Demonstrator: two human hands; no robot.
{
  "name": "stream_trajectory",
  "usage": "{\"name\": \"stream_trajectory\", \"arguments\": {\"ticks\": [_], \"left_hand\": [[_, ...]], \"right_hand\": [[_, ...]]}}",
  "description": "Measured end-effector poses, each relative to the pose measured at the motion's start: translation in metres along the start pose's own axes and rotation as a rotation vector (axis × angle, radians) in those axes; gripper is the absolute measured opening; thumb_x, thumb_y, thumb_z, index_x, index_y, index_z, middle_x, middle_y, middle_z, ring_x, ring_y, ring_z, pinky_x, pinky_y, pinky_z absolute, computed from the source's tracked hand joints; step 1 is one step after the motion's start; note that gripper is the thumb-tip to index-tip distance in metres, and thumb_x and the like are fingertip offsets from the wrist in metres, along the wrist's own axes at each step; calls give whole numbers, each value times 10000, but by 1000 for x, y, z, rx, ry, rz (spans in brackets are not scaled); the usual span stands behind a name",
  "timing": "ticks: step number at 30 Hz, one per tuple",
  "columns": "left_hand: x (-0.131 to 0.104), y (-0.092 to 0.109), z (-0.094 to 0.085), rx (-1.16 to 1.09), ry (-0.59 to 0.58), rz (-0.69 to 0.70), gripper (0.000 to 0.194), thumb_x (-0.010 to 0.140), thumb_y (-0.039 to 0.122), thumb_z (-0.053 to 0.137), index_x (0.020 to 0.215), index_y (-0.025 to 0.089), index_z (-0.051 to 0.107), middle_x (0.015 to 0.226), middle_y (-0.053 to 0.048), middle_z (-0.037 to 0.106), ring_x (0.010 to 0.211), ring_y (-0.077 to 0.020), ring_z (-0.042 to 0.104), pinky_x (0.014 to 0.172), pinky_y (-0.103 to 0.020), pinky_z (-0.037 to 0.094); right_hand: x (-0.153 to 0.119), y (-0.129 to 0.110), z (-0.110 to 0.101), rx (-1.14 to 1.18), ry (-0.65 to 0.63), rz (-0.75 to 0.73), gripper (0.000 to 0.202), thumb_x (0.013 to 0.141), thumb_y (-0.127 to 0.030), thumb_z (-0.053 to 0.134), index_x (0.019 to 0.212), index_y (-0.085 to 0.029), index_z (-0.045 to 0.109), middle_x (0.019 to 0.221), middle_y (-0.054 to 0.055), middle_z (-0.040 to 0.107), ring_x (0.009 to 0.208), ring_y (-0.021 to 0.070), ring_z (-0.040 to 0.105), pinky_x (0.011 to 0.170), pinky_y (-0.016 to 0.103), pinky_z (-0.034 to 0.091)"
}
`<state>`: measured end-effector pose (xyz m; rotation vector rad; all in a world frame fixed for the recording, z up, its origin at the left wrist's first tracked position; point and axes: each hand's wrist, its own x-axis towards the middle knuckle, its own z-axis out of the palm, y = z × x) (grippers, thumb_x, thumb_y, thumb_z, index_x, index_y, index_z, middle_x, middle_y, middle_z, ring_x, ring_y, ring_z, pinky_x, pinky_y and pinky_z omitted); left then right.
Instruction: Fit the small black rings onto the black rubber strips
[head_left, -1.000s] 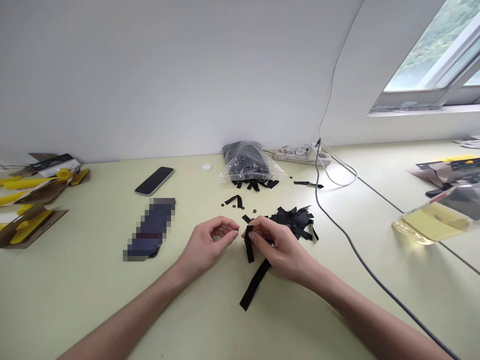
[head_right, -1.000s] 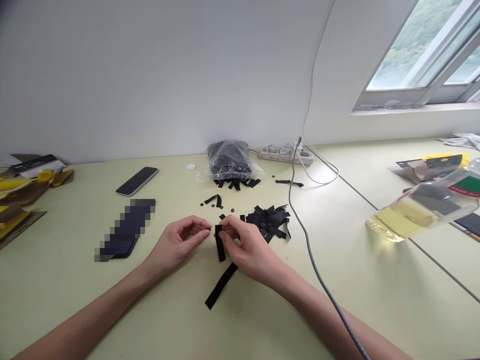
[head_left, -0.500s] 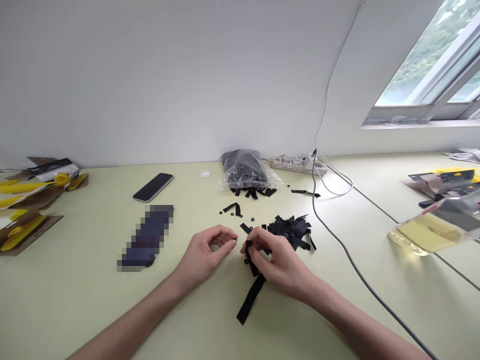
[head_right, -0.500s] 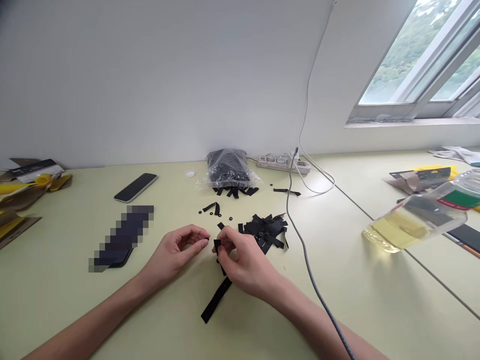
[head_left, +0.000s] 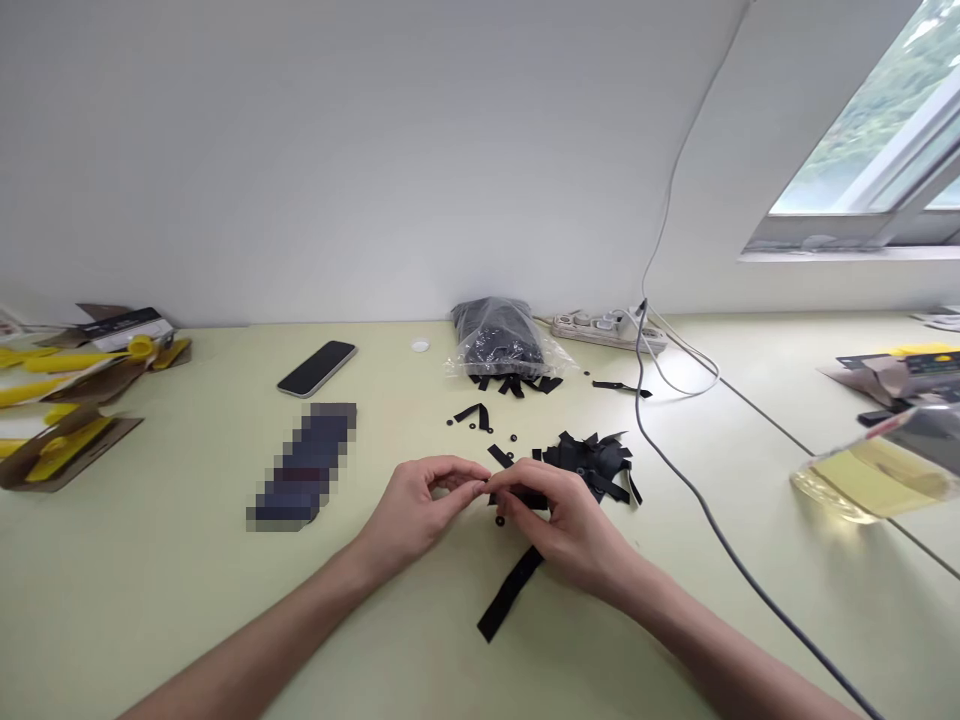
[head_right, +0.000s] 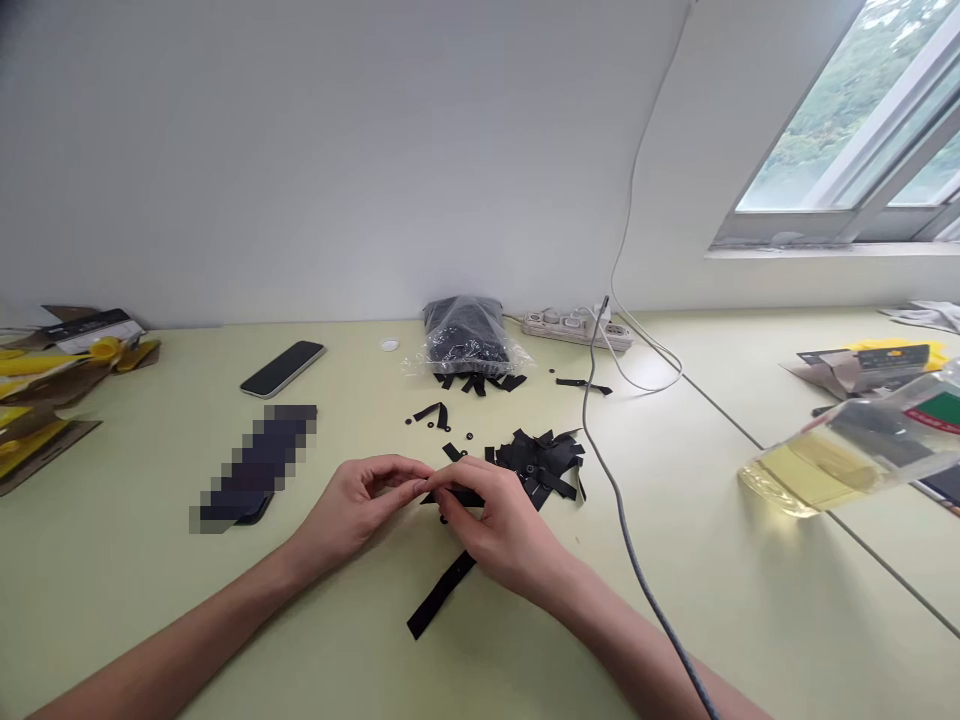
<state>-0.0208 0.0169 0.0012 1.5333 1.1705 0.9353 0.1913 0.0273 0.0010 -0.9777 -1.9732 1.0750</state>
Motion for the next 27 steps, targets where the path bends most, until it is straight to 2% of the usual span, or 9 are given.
{"name": "stream_trajectory", "arguments": {"ticks": [4, 10, 14, 17, 23, 27], "left_hand": [[-1, -1, 3, -86, -4, -27, 229, 924, 347, 697, 1037, 178, 802, 1057, -75, 797, 996, -225, 746, 886, -288, 583], [-2, -2, 3, -70, -34, -9, 219, 930, 298, 675, 1051, 173, 808, 1059, -80, 798, 1005, -227, 741, 894, -294, 578], [-3, -3, 0, -25, -118, 36, 290, 900, 213, 682, 1171, 204, 785, 1187, -78, 763, 1059, -226, 709, 929, -305, 561], [-4, -2, 2, -55, -153, 50, 370, 871, 264, 759, 1238, 226, 751, 1267, -75, 728, 1095, -227, 685, 965, -317, 552], [-1, 1, 6, -208, -135, 10, 252, 910, 358, 742, 1068, 165, 780, 1027, -85, 792, 988, -231, 745, 941, -342, 579], [0, 4, 2, -273, -112, 13, 244, 916, 349, 734, 1049, 150, 785, 967, -93, 803, 945, -233, 762, 925, -352, 592]], "right_hand": [[0, 3, 2, 56, 25, 22, 69, 994, -293, 584, 989, -233, 616, 896, 19, 697, 836, 166, 666, 725, 289, 524], [1, 4, 3, 18, 54, 0, 112, 990, -318, 598, 930, -224, 590, 831, 10, 667, 780, 159, 635, 678, 285, 495], [3, 6, 0, 28, 77, 8, 118, 982, -321, 624, 921, -223, 600, 809, 4, 673, 740, 153, 631, 664, 285, 485], [3, 7, -1, 65, 79, 28, 124, 978, -330, 641, 927, -225, 597, 821, 4, 688, 756, 158, 649, 690, 291, 495], [3, 6, 1, 181, 15, 122, 240, 977, -425, 652, 898, -205, 597, 755, 13, 674, 713, 164, 648, 658, 297, 494], [5, 4, -2, 407, -64, 151, 250, 989, -437, 650, 976, -188, 635, 818, 38, 722, 789, 161, 674, 765, 312, 537]]}}
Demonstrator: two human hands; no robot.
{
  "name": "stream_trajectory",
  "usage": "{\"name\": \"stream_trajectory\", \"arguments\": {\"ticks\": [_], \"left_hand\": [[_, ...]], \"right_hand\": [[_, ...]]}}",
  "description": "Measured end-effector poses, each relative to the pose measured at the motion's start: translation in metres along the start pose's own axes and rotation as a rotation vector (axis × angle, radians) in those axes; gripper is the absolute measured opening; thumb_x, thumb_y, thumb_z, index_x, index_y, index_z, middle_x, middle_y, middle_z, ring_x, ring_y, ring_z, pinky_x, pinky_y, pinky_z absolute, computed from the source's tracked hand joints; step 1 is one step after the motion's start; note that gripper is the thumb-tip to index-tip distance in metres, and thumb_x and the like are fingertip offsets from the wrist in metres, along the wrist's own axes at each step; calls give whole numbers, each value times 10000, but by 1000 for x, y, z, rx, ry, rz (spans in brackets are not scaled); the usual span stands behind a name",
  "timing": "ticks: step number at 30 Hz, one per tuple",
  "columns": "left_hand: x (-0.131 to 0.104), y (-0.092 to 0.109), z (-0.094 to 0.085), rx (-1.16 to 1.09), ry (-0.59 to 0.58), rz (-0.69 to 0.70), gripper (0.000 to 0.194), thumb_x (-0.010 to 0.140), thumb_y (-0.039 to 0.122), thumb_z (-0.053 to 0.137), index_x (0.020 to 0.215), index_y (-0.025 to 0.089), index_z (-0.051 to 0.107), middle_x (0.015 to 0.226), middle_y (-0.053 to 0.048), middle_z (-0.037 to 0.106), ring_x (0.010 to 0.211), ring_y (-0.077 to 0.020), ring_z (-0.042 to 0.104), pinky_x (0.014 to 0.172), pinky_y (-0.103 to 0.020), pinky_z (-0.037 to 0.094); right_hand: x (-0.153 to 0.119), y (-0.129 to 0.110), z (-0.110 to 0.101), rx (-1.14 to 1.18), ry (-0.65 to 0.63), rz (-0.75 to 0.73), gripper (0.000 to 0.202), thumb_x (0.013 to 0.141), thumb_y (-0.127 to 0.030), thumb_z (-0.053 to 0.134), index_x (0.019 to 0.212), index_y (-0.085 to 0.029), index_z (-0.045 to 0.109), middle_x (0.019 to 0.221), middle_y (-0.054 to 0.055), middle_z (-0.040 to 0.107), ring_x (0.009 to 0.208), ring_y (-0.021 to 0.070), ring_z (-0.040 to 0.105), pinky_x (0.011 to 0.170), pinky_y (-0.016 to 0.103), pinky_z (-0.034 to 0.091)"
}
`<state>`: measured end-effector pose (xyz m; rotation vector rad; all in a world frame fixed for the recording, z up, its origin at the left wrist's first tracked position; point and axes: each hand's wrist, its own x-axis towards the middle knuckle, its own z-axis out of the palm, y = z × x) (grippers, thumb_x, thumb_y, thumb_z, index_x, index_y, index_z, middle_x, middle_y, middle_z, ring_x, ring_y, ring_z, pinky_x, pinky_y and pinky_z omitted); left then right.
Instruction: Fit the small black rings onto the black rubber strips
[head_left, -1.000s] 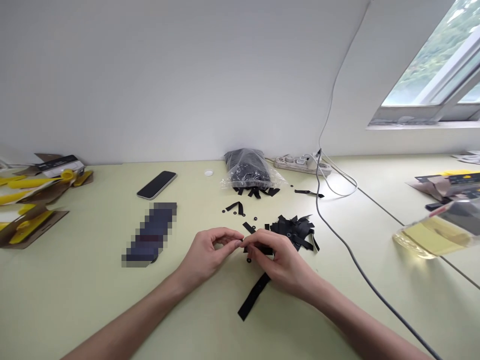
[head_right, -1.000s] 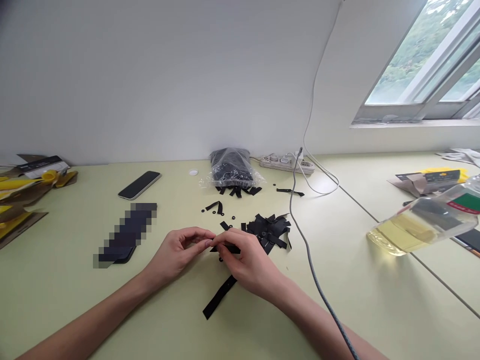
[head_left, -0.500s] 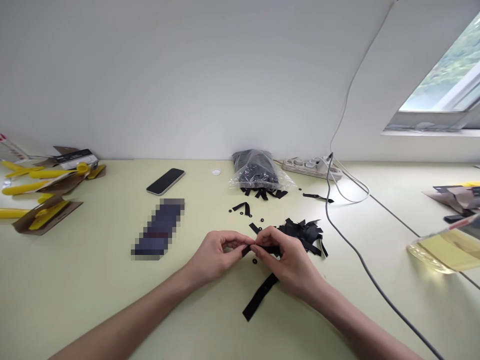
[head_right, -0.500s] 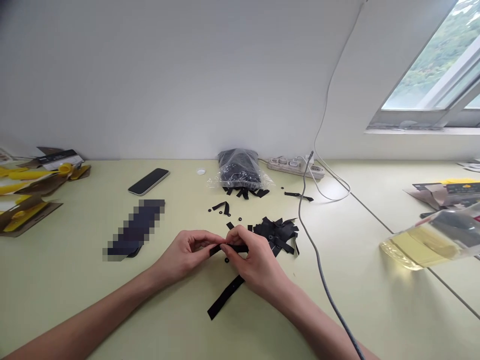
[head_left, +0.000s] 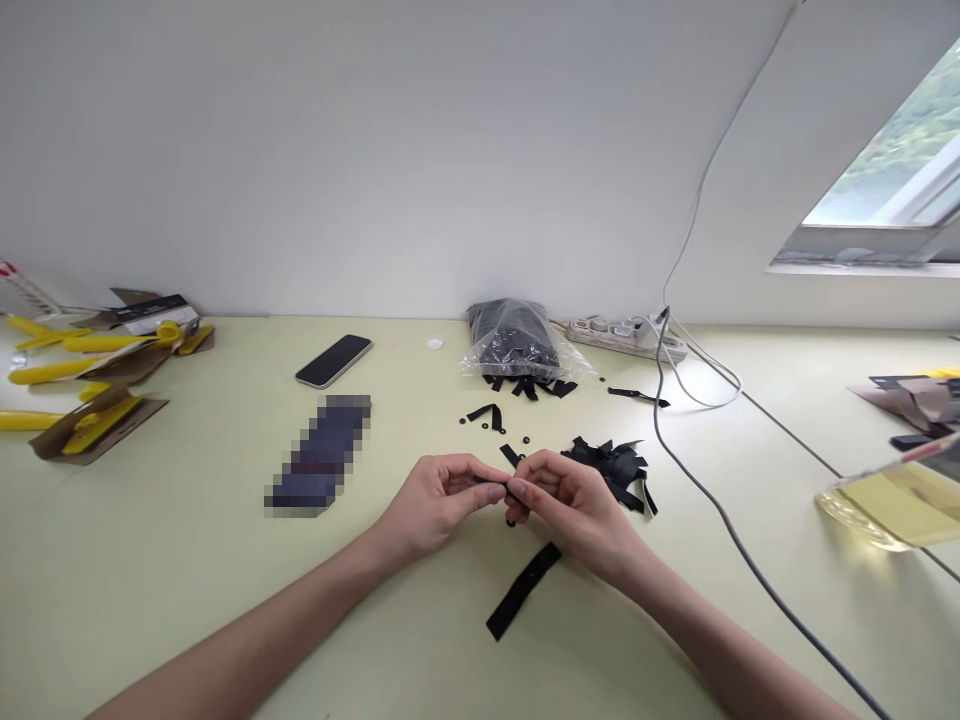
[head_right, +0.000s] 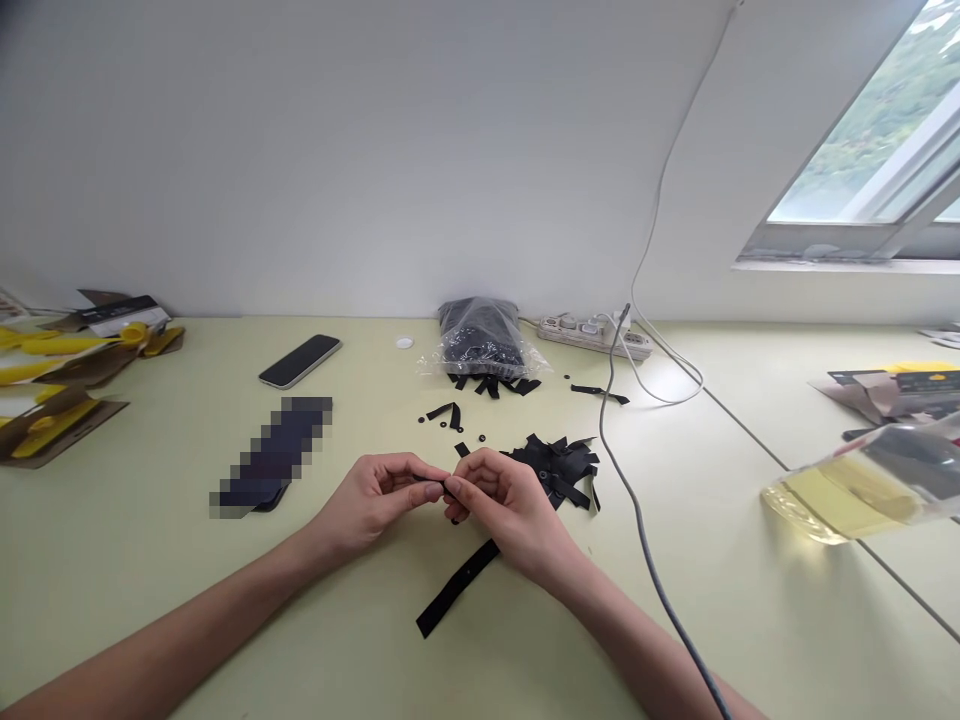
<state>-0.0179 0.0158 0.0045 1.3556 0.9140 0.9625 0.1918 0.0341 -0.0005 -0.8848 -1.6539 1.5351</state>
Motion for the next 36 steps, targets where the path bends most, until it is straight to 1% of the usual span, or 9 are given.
{"name": "stream_trajectory", "arguments": {"ticks": [2, 5, 11, 13, 17, 22, 27, 31, 36], "left_hand": [[0, 1, -2, 1, 20, 6, 244, 917, 346, 734, 1060, 155, 784, 976, -92, 803, 942, -228, 761, 917, -347, 593], [1, -1, -3, 22, 47, -7, 243, 910, 342, 739, 1060, 156, 784, 1006, -94, 798, 942, -221, 754, 884, -327, 593], [0, -4, -1, 73, 71, -28, 240, 892, 331, 749, 1042, 145, 774, 1013, -97, 789, 932, -214, 740, 842, -302, 578], [0, -3, 0, 113, 74, -18, 234, 898, 338, 739, 1037, 152, 772, 1009, -93, 785, 935, -216, 736, 844, -306, 575], [-2, 0, 0, 195, 79, 1, 199, 928, 337, 697, 1023, 171, 748, 1002, -75, 772, 918, -200, 724, 829, -290, 563], [-1, 0, -13, 446, 118, 27, 290, 984, 373, 610, 1227, 226, 668, 960, -41, 744, 910, -191, 708, 810, -290, 555], [0, -6, -27, 793, 94, 135, 298, 998, 347, 568, 1257, 229, 657, 1141, -68, 709, 1061, -220, 664, 963, -347, 520], [-1, -5, -28, 877, 34, 168, 243, 1012, 340, 545, 1175, 228, 686, 1170, -70, 700, 1132, -235, 637, 994, -357, 497], [-2, 7, -31, 902, -2, 112, 197, 992, 341, 567, 1057, 233, 719, 1102, -60, 697, 1066, -237, 643, 918, -344, 503]], "right_hand": [[1, -1, -2, 59, -23, 6, 239, 987, -424, 658, 1014, -187, 644, 864, 45, 733, 829, 159, 680, 809, 318, 543], [1, -1, -2, 68, -11, 12, 241, 959, -415, 698, 1029, -191, 645, 900, 44, 734, 848, 160, 684, 804, 315, 547], [0, -1, 2, -67, 80, 20, 268, 928, -447, 718, 968, -187, 665, 828, 34, 715, 775, 166, 678, 705, 301, 539], [-1, -1, 2, -102, 80, 47, 278, 929, -459, 710, 979, -186, 689, 813, 38, 723, 770, 178, 694, 706, 313, 546], [-2, 1, 1, -119, 47, 63, 279, 944, -459, 685, 1009, -193, 734, 889, 61, 761, 808, 197, 723, 735, 332, 558], [-2, -3, -2, -170, 120, 44, 269, 954, -452, 665, 934, -191, 726, 800, 46, 732, 771, 187, 704, 716, 317, 551], [-1, -10, -3, -169, 222, 43, 285, 918, -468, 688, 918, -184, 708, 790, 54, 722, 755, 192, 694, 714, 329, 565], [-1, -12, -1, -153, 230, 42, 278, 915, -466, 683, 910, -188, 700, 783, 46, 710, 744, 184, 685, 706, 324, 563], [-2, -13, 0, -171, 230, 44, 264, 924, -459, 664, 915, -198, 695, 755, 33, 689, 732, 180, 670, 686, 318, 554]]}}
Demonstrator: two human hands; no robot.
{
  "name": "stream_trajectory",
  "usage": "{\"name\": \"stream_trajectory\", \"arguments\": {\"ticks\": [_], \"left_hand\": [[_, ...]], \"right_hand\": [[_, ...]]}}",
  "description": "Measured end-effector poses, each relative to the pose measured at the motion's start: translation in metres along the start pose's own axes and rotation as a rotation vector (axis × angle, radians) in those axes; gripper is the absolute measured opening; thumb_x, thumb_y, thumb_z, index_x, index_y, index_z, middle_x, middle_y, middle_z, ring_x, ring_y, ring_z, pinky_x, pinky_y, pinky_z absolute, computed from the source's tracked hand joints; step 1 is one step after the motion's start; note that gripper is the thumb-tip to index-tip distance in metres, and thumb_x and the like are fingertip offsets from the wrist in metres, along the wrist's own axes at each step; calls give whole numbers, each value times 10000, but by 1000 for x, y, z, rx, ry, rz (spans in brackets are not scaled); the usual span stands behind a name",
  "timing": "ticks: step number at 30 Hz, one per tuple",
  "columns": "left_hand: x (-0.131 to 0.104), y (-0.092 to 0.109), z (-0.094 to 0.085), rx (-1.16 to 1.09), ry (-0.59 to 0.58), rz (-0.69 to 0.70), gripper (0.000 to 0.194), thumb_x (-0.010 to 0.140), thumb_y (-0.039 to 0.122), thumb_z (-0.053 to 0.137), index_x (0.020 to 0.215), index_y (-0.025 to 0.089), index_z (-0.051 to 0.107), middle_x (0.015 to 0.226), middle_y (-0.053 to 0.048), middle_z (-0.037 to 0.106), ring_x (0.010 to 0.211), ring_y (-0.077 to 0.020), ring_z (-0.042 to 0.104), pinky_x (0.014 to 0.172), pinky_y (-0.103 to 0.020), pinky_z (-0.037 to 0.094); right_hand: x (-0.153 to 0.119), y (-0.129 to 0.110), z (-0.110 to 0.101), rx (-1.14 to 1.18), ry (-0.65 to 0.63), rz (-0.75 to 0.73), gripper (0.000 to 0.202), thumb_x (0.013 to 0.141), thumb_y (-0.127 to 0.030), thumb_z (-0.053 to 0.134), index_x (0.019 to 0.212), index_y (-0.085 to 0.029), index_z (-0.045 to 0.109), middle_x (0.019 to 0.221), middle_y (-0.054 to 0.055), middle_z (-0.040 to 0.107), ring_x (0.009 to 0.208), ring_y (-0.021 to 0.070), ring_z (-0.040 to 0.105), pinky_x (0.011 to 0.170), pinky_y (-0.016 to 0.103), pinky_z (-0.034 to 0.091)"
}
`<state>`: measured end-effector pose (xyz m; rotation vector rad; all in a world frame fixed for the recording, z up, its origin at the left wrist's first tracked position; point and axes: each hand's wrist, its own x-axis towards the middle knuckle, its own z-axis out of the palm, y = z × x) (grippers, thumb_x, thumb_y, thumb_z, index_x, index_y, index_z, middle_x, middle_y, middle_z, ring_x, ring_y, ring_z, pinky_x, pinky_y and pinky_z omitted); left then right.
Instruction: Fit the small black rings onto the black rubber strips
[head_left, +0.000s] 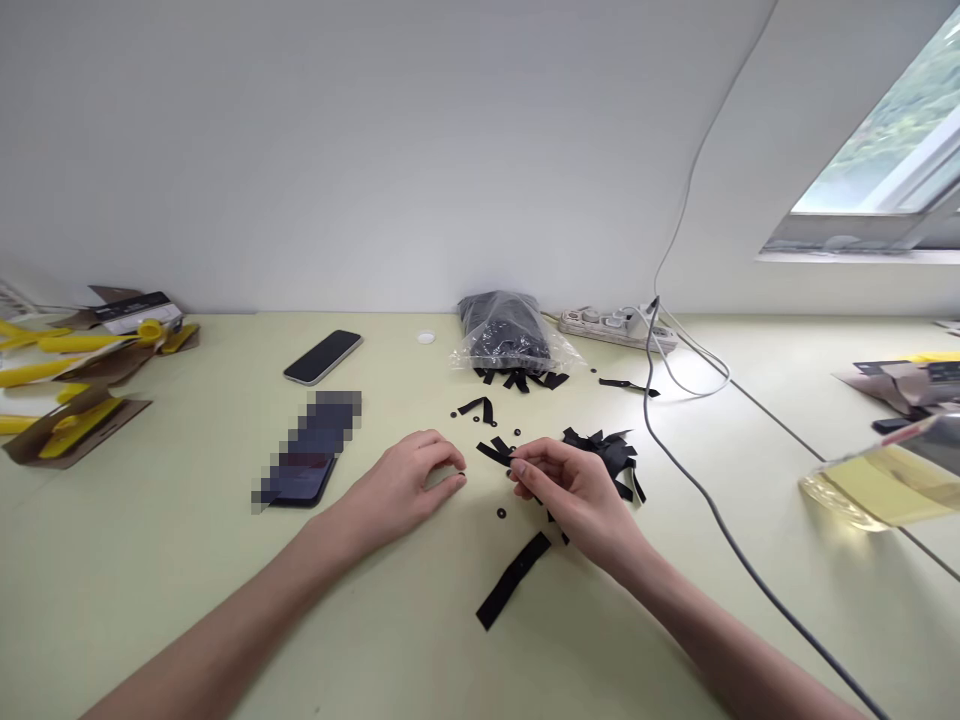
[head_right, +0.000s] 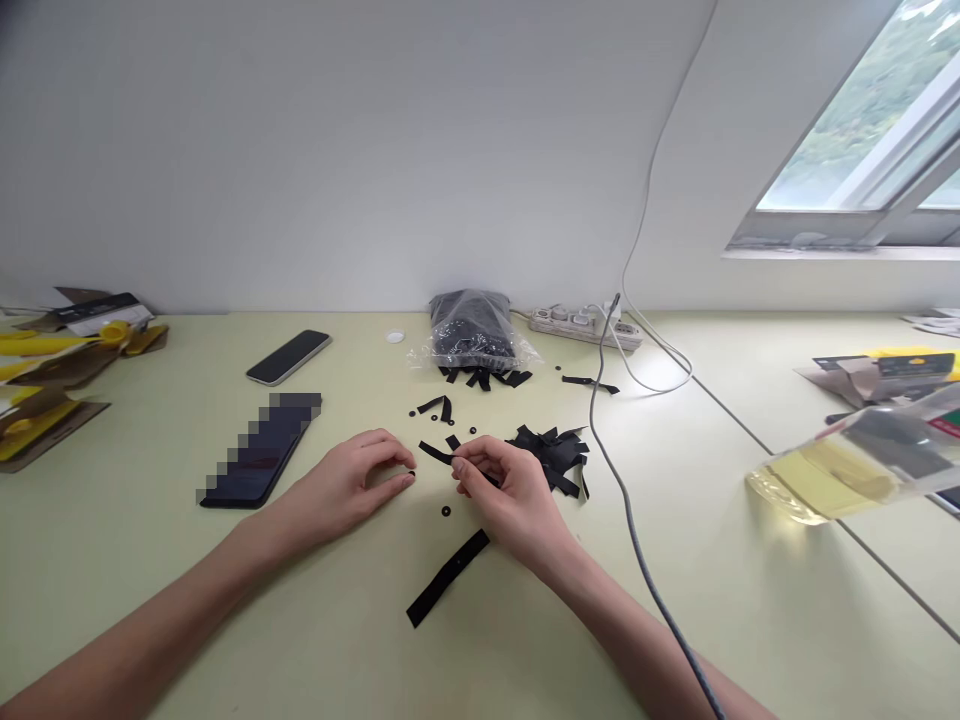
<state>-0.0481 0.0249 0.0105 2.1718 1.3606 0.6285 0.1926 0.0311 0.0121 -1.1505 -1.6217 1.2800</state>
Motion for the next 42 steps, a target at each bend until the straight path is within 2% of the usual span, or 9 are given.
{"name": "stream_trajectory", "arguments": {"ticks": [5, 12, 17, 20, 23, 28, 32, 39, 42], "left_hand": [[-2, 3, 0, 1, -38, 7, 166, 996, 287, 524, 953, 216, 668, 1004, -59, 680, 989, -232, 625, 845, -336, 498], [-7, 13, 12, 63, -113, 133, 107, 1018, 206, 464, 993, 205, 568, 996, -60, 633, 933, -217, 577, 837, -349, 485], [-10, 17, 22, -43, -139, 194, 174, 1022, 125, 428, 1102, 214, 554, 1088, -65, 633, 1012, -204, 592, 898, -336, 495], [-11, 17, 28, -166, -84, 203, 130, 1037, 174, 469, 1116, 221, 561, 1088, -52, 641, 990, -180, 606, 873, -300, 499], [-10, 17, 31, -265, 26, 207, 84, 1034, 186, 507, 1085, 218, 566, 1054, -32, 652, 969, -155, 616, 858, -266, 497], [-7, 14, 31, -259, 164, 223, 61, 1029, 187, 543, 1040, 211, 597, 988, -8, 656, 924, -137, 609, 839, -258, 490], [-5, 14, 29, -285, 174, 206, 71, 1010, 161, 576, 1038, 210, 618, 974, 7, 664, 899, -118, 621, 818, -234, 498], [-4, 12, 29, -248, 210, 201, 160, 1022, 209, 591, 1155, 218, 681, 1071, -16, 709, 983, -129, 667, 885, -243, 524], [-3, 13, 28, -240, 175, 163, 163, 1031, 241, 588, 1107, 222, 731, 1055, -19, 737, 987, -144, 683, 885, -262, 530]], "right_hand": [[1, 1, 1, -32, -15, -1, 250, 922, -447, 662, 898, -200, 692, 746, 28, 683, 723, 180, 656, 671, 314, 530], [2, 9, 1, -111, -44, -15, 231, 961, -415, 623, 918, -197, 688, 750, 20, 679, 689, 164, 614, 634, 299, 462], [2, 15, 1, -167, -69, -68, 232, 991, -400, 593, 922, -200, 690, 795, 28, 701, 726, 169, 628, 652, 301, 464], [1, 14, 0, -170, -89, -77, 231, 998, -386, 584, 925, -198, 699, 827, 35, 724, 751, 174, 649, 666, 301, 475], [0, 12, 2, -131, -145, -63, 230, 983, -395, 617, 949, -198, 731, 857, 43, 747, 773, 178, 672, 676, 299, 484], [-2, 12, 6, -3, -190, 45, 275, 944, -454, 683, 971, -197, 777, 826, 45, 742, 755, 165, 664, 660, 278, 489], [0, 17, 6, 100, -194, 121, 312, 928, -489, 710, 989, -192, 787, 778, 35, 728, 738, 151, 657, 666, 263, 497], [1, 17, 4, 168, -212, 95, 305, 937, -475, 708, 958, -181, 786, 775, 36, 732, 734, 143, 654, 682, 262, 497], [0, 14, 4, 168, -208, 76, 286, 924, -454, 728, 921, -173, 781, 794, 42, 740, 742, 144, 659, 684, 259, 499]]}}
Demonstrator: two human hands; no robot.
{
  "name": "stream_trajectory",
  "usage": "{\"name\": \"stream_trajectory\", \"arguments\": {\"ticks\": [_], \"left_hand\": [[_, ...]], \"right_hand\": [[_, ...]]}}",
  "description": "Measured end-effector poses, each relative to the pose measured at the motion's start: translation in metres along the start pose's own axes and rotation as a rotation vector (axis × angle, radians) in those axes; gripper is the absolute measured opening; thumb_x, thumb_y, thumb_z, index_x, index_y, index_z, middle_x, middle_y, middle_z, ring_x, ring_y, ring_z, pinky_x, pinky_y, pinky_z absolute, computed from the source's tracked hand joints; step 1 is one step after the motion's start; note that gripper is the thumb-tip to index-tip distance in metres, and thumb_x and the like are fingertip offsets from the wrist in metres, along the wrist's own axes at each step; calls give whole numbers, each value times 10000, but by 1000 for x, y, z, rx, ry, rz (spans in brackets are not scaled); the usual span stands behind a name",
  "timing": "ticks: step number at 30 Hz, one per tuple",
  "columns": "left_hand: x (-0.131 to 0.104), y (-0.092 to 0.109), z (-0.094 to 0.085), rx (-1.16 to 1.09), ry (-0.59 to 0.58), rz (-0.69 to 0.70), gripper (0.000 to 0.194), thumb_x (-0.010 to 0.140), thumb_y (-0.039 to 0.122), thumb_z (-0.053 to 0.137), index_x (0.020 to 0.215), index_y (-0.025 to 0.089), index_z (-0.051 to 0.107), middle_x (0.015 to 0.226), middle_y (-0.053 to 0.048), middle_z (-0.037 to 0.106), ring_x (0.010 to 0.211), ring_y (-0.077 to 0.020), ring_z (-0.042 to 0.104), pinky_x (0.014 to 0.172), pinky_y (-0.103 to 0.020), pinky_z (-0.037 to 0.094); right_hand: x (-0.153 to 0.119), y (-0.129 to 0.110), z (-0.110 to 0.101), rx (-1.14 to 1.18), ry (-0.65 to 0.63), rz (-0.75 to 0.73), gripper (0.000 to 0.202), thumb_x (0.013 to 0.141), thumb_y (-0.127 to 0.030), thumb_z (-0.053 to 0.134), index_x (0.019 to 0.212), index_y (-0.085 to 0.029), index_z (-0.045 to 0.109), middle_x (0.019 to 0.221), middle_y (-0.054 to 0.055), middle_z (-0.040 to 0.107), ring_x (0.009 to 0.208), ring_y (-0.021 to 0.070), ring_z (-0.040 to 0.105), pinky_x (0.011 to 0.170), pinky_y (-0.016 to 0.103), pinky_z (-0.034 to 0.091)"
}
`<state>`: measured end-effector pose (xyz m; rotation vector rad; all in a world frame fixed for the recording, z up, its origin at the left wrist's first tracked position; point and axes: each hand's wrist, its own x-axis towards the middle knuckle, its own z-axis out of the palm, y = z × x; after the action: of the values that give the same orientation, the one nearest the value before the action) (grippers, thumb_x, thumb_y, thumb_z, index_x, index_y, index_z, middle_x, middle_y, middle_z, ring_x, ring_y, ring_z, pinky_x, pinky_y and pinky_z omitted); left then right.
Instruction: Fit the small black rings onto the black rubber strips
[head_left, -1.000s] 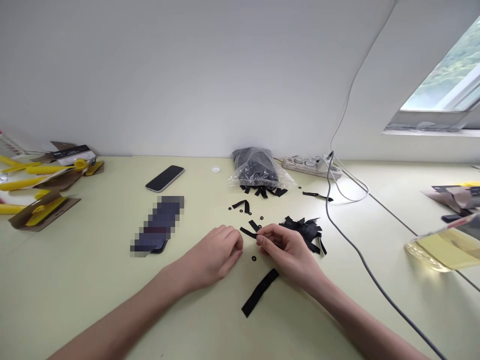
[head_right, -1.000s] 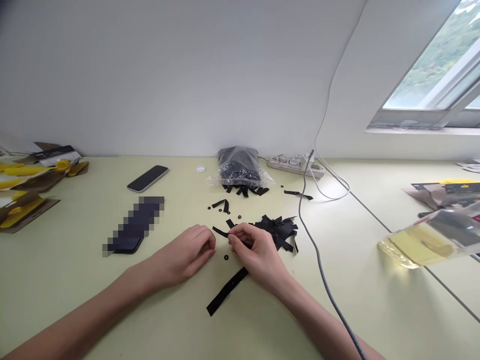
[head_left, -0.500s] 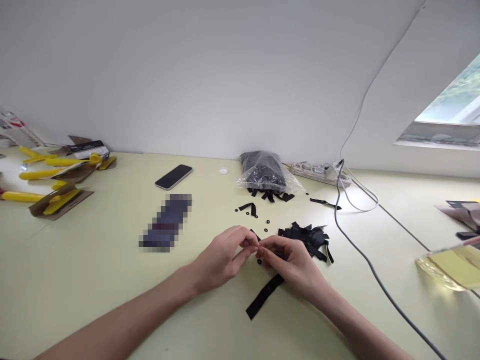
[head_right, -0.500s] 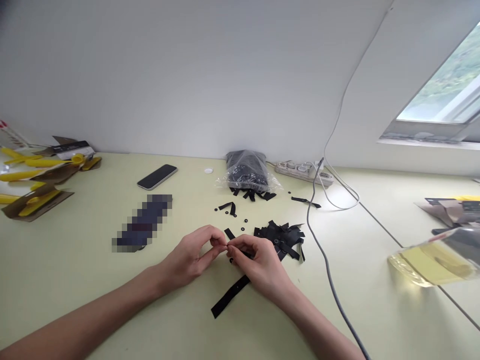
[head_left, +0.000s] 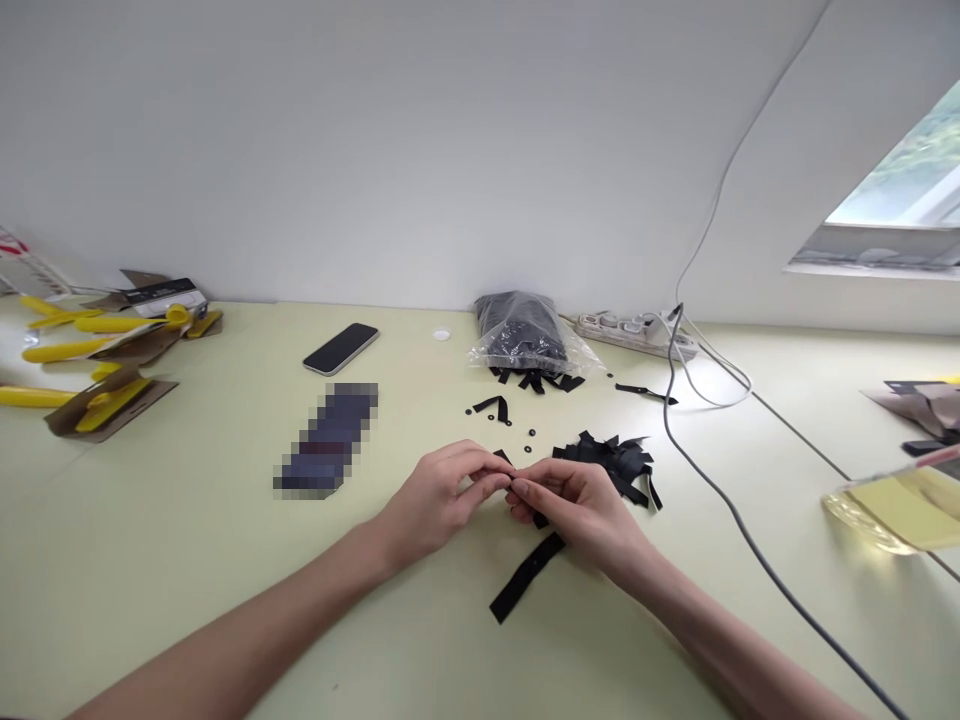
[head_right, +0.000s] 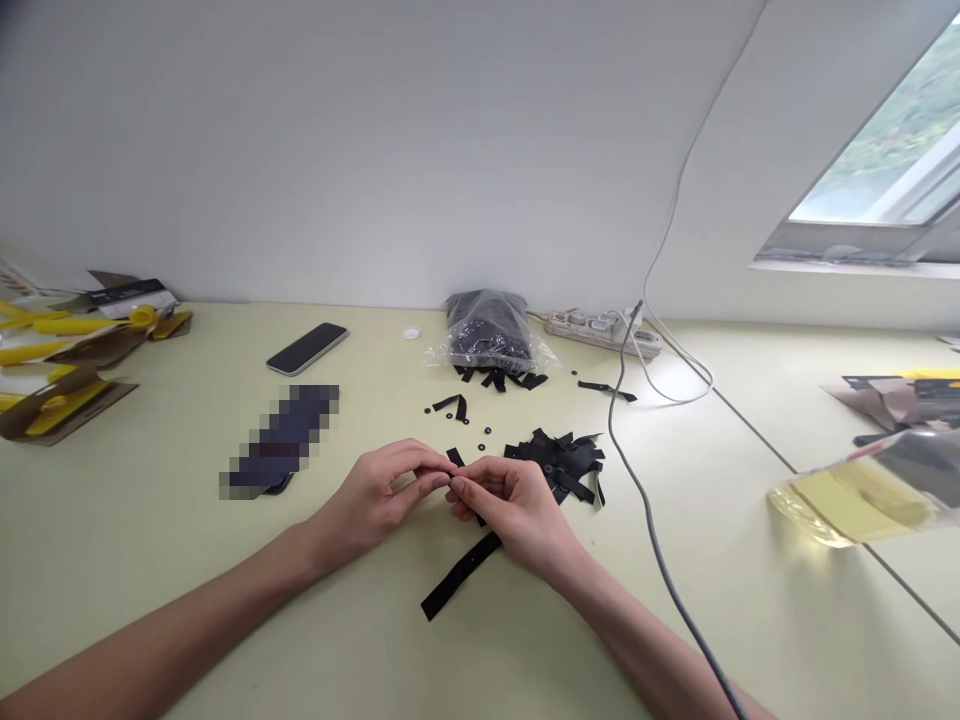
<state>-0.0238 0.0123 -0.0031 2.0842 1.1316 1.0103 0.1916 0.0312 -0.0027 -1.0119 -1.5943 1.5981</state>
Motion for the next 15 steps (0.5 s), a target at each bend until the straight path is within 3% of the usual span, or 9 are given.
{"name": "stream_trajectory", "arguments": {"ticks": [9, 15], "left_hand": [[0, 5, 0, -7, 47, 33, 148, 1033, 229, 580, 1037, 182, 720, 942, -22, 733, 870, -136, 676, 786, -257, 522], [1, 12, -4, -112, 32, 21, 141, 1025, 259, 607, 1008, 195, 731, 911, -13, 737, 843, -132, 679, 774, -254, 522]], "right_hand": [[-9, -15, 6, 103, 16, 23, 264, 908, -422, 753, 930, -160, 773, 806, 58, 753, 771, 158, 694, 734, 275, 536], [-14, -19, 6, 60, 0, -58, 268, 925, -422, 733, 917, -156, 767, 818, 69, 754, 762, 159, 692, 727, 284, 547]]}}
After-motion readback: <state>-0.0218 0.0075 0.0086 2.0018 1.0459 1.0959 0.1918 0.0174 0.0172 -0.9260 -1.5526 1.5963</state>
